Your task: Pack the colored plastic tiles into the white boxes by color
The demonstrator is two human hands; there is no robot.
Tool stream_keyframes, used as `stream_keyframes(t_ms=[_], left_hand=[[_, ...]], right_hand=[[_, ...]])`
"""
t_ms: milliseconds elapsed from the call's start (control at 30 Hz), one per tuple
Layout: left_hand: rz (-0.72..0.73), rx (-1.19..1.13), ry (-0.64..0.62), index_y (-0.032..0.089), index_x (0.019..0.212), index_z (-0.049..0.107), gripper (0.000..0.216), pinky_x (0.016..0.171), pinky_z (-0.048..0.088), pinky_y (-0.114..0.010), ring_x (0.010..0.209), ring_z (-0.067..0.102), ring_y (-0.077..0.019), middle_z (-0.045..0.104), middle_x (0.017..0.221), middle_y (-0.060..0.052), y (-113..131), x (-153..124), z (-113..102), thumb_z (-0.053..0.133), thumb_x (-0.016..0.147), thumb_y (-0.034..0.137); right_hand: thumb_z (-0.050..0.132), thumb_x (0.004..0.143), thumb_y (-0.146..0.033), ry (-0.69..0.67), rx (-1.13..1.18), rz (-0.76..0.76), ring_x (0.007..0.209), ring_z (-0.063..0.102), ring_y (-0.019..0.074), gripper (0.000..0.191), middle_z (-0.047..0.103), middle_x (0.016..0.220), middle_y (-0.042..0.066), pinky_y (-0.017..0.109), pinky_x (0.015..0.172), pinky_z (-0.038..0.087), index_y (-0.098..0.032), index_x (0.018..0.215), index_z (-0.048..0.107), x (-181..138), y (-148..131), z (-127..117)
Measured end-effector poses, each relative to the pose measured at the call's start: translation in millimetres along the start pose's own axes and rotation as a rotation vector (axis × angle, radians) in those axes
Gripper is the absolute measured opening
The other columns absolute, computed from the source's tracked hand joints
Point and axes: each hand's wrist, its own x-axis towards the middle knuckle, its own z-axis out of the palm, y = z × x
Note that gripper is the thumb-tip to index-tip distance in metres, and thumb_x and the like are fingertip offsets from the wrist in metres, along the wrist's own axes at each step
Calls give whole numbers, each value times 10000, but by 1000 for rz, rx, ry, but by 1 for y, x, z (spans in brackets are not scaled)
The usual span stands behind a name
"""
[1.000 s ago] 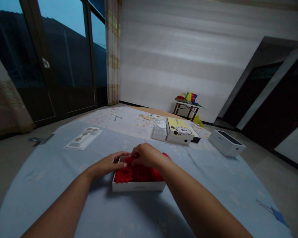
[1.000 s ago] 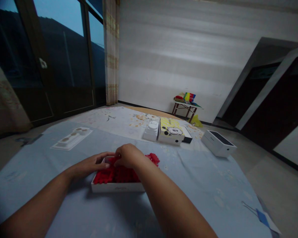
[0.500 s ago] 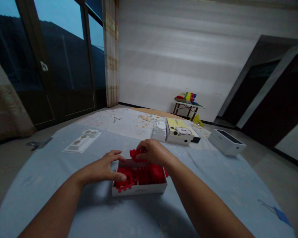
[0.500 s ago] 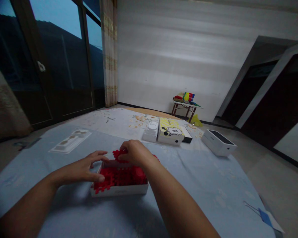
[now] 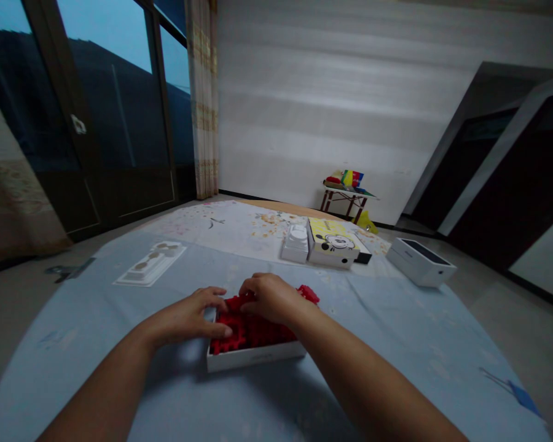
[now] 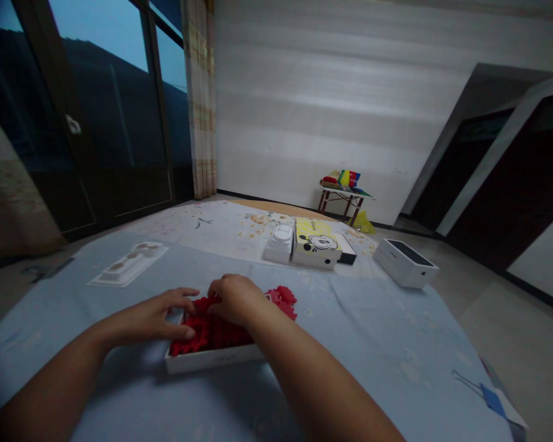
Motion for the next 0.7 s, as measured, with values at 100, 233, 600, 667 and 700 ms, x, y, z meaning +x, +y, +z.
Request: stream_keyframes(t_ms=[100, 233, 600, 667, 700], left_hand=[[0, -17, 0, 261, 855, 690, 424, 1054, 291, -418, 1258, 423, -286, 459, 1376, -87, 3, -1, -1, 713, 536, 539], [12, -61, 5, 250, 808, 685, 368, 1010, 352, -393, 1175, 509, -281, 564, 1276, -62, 14, -6, -8, 737, 529, 484], [-124, -339, 17, 204, 1058, 563, 532, 627, 541, -295, 877, 653, -236, 635, 1080, -90, 4, -2, -9, 675, 618, 482], [-107, -325, 5, 209, 1034, 584, 506, 624, 536, -287, 882, 646, -235, 637, 1077, -81, 7, -2, -9, 658, 632, 507], [-96, -309, -11, 213, 1037, 588, 505, 606, 528, -281, 865, 645, -231, 644, 1063, -77, 9, -3, -9, 649, 640, 518]], right_hand=[[669, 739, -296, -3, 13, 4, 842, 594, 171, 277, 662, 959, 60, 252, 728, 413, -213, 1003, 667, 4, 0, 6], [693, 705, -314, -124, 118, 38, 754, 613, 153, 319, 701, 893, 33, 224, 645, 422, -206, 1006, 678, 9, 5, 3], [619, 764, -200, -177, 182, -19, 742, 634, 122, 266, 726, 864, -9, 188, 648, 433, -236, 1018, 688, 10, 3, -3], [607, 772, -188, -184, 120, -34, 766, 635, 132, 276, 724, 872, 2, 199, 671, 432, -235, 1032, 685, 12, -1, -3], [607, 774, -190, -185, 89, -41, 784, 634, 141, 277, 722, 883, 11, 209, 685, 432, -232, 1035, 687, 12, -2, -4]])
